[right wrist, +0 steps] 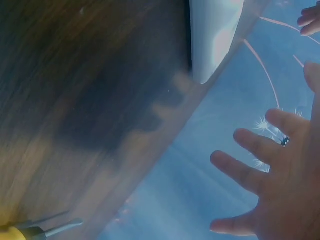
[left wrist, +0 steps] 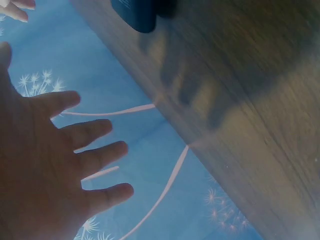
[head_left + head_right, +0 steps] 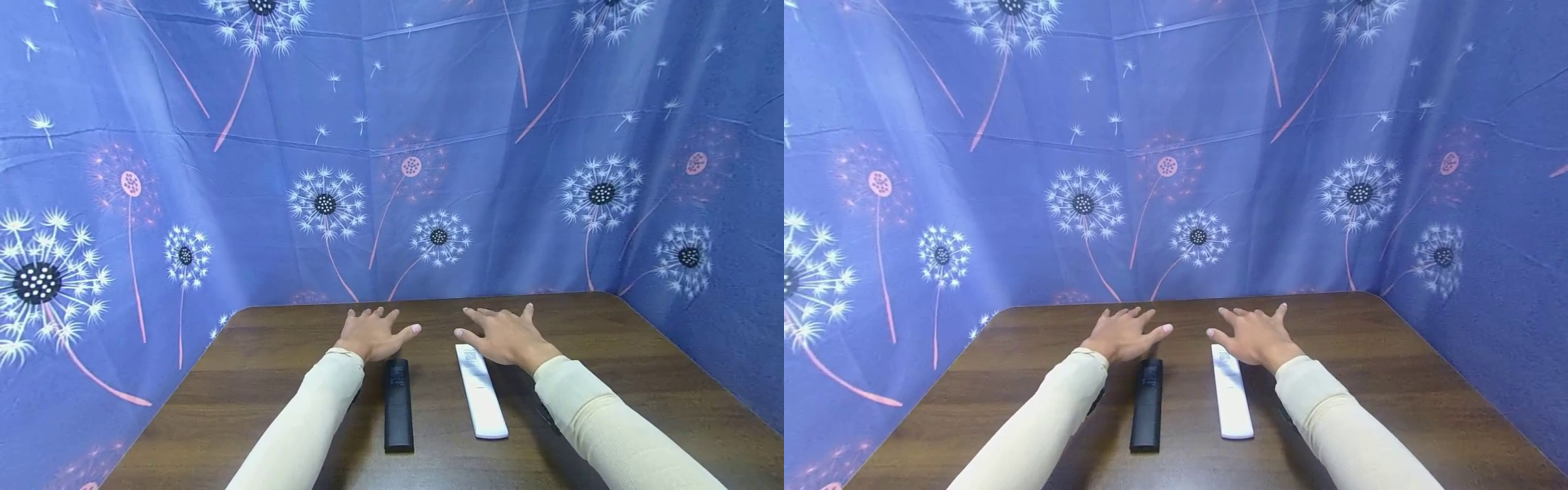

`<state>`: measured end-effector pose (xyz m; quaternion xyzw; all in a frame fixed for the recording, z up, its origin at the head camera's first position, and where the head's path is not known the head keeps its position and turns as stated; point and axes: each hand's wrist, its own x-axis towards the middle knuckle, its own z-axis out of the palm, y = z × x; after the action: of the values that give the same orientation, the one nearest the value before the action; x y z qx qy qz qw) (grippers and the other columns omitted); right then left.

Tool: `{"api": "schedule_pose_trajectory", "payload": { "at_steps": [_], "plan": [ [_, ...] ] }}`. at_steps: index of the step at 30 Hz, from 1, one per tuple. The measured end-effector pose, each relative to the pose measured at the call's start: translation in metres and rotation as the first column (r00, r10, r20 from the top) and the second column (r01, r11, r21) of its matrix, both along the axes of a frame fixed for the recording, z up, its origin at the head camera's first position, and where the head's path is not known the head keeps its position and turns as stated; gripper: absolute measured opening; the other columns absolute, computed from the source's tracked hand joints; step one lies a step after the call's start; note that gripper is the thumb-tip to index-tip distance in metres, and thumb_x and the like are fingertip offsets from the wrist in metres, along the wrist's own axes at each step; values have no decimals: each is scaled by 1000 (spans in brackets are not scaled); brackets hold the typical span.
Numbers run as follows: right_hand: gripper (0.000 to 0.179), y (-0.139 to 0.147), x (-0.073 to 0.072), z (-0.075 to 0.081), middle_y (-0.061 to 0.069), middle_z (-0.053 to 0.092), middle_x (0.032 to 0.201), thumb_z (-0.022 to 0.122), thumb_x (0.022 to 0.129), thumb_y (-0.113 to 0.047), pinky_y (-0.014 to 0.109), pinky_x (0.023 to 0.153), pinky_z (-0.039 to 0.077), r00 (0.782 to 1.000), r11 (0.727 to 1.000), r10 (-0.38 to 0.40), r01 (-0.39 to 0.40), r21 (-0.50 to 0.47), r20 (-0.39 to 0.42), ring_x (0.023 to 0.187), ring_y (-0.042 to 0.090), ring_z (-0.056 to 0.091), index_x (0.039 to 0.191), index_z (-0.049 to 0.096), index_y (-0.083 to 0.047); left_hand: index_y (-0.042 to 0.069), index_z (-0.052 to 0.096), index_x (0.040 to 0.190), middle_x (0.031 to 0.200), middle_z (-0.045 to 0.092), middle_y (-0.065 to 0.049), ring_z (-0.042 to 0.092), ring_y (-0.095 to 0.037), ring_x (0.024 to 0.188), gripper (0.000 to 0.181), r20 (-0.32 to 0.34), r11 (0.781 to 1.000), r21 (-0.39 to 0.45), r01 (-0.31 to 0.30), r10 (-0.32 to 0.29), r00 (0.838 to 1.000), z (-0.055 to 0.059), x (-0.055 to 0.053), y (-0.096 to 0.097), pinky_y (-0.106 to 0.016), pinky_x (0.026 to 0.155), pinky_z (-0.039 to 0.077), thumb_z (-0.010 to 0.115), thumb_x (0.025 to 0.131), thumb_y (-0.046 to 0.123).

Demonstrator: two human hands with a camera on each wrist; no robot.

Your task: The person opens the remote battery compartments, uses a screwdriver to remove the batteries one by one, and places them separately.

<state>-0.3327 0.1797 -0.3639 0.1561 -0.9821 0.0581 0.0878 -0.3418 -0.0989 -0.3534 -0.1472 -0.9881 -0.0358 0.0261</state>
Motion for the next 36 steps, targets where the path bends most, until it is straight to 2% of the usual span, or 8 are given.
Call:
{"api": "schedule_pose_trajectory", "payload": {
  "at_steps": [6,15,20,27,36],
  "plan": [
    [77,0,2,-3,15,53,145,38,98,-70,85,98,3,1000,1000,-14,14,-21,-15,131,44,49,149,48,-14,22,45,152,152,46,-12,41,-38,139,88,0,1000,-3,12,-12,1000,-2,1,5,-64,112,22,18,92,81],
    [76,-5,10,-5,17,53,145,43,98,-68,84,99,11,1000,1000,-10,10,-12,-22,129,43,52,146,51,-10,15,62,137,133,64,-7,58,-31,124,76,-138,997,-28,71,-75,988,-8,-1,11,-55,101,42,25,100,70],
    [76,-4,16,-6,16,55,143,43,98,-67,79,99,22,999,1000,3,-3,1,-45,125,41,56,148,48,-10,16,62,137,133,64,-6,58,-29,124,73,-128,996,-23,82,-84,988,-11,1,17,-54,100,44,25,102,67],
    [74,-7,21,-12,18,62,133,46,98,-64,71,90,38,997,1000,14,-12,27,-73,116,39,61,148,48,-9,16,65,134,129,66,-4,61,-25,121,67,-133,996,-7,90,-90,987,-16,7,13,-51,96,47,27,104,62],
    [64,-6,28,-18,23,64,121,53,98,-56,61,80,50,994,998,-24,30,47,-111,103,42,65,135,59,-4,16,68,128,120,70,-3,66,-25,110,59,-119,995,6,101,-100,988,-14,13,15,-49,85,53,38,103,59]
  ]
}}
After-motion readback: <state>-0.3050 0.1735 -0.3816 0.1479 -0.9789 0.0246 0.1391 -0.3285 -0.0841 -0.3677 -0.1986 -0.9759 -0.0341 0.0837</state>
